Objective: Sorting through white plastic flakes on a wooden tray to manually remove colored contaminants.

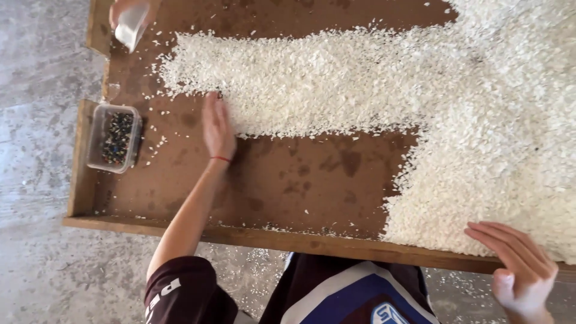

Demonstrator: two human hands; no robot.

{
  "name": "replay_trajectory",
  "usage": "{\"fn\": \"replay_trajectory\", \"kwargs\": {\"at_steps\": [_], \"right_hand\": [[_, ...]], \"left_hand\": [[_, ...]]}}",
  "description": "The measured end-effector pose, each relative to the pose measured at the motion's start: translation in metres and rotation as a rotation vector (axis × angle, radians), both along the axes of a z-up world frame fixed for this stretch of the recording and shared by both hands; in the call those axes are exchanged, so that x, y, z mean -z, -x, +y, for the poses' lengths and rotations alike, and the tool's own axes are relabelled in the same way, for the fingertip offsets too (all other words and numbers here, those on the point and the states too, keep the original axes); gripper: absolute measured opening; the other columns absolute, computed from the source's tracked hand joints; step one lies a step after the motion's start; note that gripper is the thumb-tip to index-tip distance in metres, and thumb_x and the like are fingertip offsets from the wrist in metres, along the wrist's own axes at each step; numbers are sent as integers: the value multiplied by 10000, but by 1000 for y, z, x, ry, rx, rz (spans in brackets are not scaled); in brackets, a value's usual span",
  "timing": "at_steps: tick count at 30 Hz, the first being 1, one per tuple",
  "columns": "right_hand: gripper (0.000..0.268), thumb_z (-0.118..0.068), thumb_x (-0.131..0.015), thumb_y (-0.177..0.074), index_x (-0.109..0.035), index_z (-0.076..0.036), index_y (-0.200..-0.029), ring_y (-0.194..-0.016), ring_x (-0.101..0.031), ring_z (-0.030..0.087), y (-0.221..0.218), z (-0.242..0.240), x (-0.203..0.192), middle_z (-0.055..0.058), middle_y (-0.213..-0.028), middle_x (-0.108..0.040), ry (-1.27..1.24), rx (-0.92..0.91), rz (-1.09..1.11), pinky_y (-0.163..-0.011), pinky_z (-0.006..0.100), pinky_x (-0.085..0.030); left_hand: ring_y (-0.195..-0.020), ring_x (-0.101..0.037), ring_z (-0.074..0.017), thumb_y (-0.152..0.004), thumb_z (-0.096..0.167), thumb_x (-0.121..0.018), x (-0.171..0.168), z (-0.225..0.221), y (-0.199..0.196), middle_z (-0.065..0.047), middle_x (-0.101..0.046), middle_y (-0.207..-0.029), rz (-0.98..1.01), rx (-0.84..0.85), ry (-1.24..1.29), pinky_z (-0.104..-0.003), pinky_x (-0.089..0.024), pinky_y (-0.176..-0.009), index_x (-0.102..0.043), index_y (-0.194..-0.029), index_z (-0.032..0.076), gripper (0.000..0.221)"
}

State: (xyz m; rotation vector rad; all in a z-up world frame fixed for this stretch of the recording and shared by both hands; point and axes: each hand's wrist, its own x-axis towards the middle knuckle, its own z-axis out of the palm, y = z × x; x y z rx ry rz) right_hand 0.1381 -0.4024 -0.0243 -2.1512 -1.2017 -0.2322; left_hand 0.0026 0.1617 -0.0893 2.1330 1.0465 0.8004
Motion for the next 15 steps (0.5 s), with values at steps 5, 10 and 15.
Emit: {"fn": "replay_trajectory", "kwargs": {"at_steps": [5,10,15], "right_hand": [[827,-566,-189,-963,-787,-3,-863,-798,-777,292,-9,-29,54,155,-849,-789,-85,29,-164,-526,256,-500],[729,-458,-266,-1013,-789,18,-836,-813,-756,323,0,-5,24,160,-839,-764,-207,90,-158,-622,339,-538],[679,-382,-297,-1052,-782,38,-831,-834,-744,330,3,0,19,157,-847,-752,-255,166,-110,-692,373,-555]], "left_hand": [[-1504,-365,-219,-1077,399,-386,-27,-80,-81,-42,-373,-1640,44,67,147,-461,-338,-1223,-401,-1540,138,531],[-1434,-464,-255,-1047,416,-444,-29,-162,-169,-115,-478,-1552,-13,103,71,-435,-389,-1200,-381,-1520,56,597],[-1512,-389,-299,-1025,475,-409,-22,-258,-241,-163,-418,-1614,-48,256,44,-469,-262,-1277,-434,-1501,43,643]]}}
